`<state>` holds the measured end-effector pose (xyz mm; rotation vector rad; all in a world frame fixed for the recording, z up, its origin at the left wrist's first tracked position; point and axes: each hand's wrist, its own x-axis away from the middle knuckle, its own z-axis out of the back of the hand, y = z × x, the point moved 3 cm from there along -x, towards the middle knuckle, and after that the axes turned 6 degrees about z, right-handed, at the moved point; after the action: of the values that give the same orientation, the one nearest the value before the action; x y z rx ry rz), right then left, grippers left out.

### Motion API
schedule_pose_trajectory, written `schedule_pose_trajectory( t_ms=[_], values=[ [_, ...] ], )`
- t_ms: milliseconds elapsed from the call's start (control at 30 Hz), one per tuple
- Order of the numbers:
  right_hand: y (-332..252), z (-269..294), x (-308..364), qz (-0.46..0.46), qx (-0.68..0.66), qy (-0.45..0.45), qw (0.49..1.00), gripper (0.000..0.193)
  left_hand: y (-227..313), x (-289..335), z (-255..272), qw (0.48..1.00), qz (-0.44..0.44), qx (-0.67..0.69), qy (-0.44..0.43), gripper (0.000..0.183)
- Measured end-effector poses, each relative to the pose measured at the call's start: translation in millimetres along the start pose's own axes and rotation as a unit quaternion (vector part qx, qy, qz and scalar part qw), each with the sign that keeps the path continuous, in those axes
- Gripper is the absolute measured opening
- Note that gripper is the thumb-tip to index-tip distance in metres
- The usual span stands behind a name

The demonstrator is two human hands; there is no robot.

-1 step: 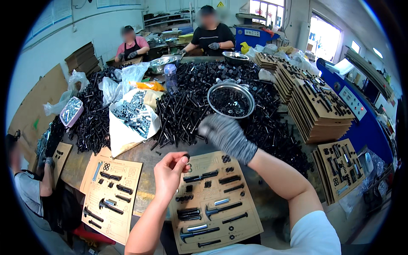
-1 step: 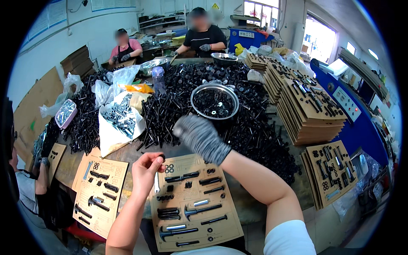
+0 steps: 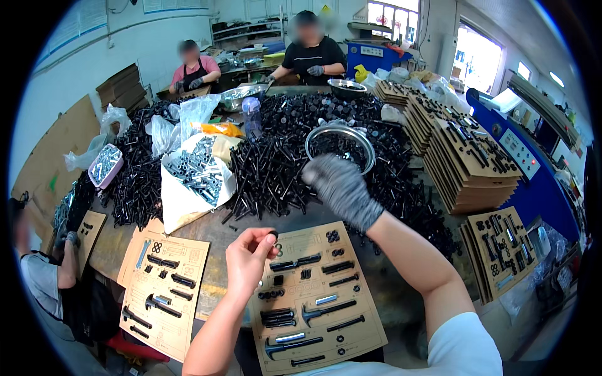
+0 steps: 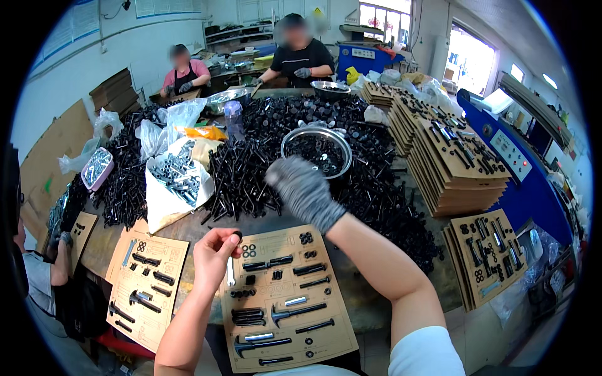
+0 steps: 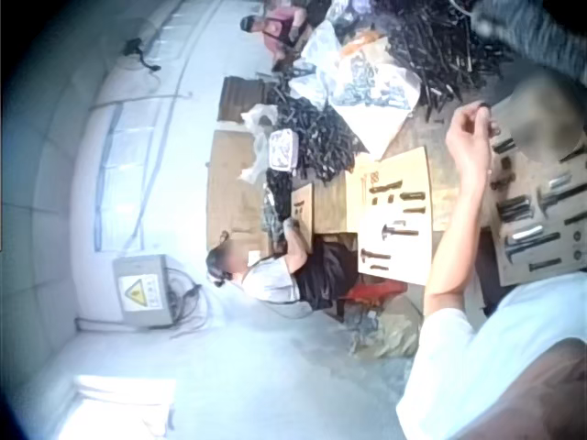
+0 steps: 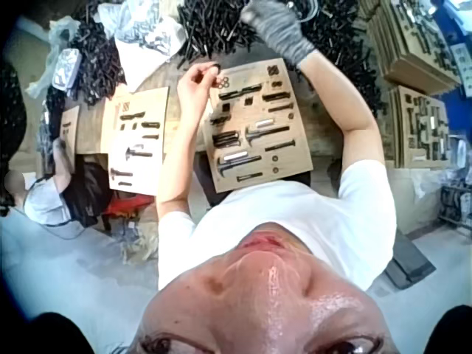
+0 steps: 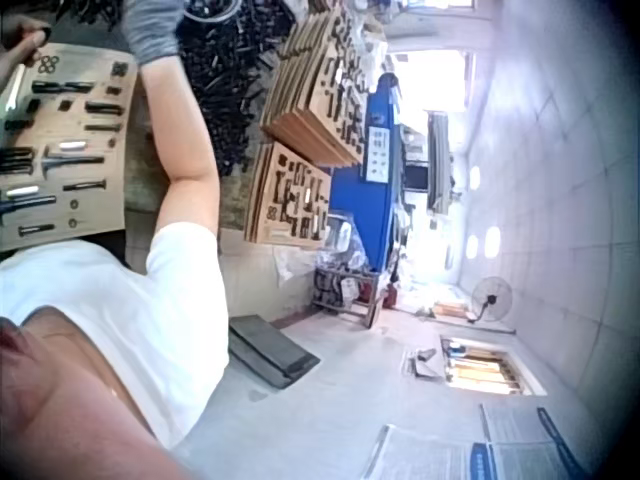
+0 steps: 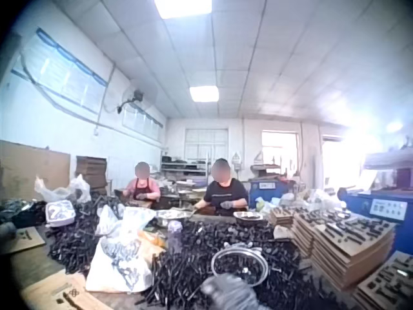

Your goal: The person arranges various metal hardware items, including bolts, nuts, washers, and tools like hammers and wrenches, onto a cardboard template. They pick items from a large pile on the table and place them into designated slots on the board.

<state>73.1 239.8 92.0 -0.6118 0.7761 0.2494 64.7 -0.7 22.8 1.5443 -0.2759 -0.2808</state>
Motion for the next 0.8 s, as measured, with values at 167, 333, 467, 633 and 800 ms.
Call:
schedule_pose_trajectory(
  t_ms=[167,333,467,633,800],
  values=[
    [18,25,-6,0.008,0.086,0.009,0.996,0.03,5,13,3,0.999,0.023,-0.042,-0.011,0.013],
    [-49,-33,76,-0.219,-0.285,-0.275,0.892,0.029,-7,22,-2,0.992,0.009,-0.12,-0.041,0.013],
    [-47,-42,110,-0.292,-0.447,-0.247,0.808,0.03,-11,40,-2,0.987,0.035,-0.139,-0.072,0.015],
    [-35,-43,120,-0.182,-0.21,-0.283,0.918,0.035,-24,33,-6,0.972,0.034,-0.216,-0.087,0.02],
    [-13,-51,145,-0.171,-0.091,-0.352,0.916,0.033,-60,34,3,0.911,-0.072,-0.398,-0.079,0.022]
  ],
)
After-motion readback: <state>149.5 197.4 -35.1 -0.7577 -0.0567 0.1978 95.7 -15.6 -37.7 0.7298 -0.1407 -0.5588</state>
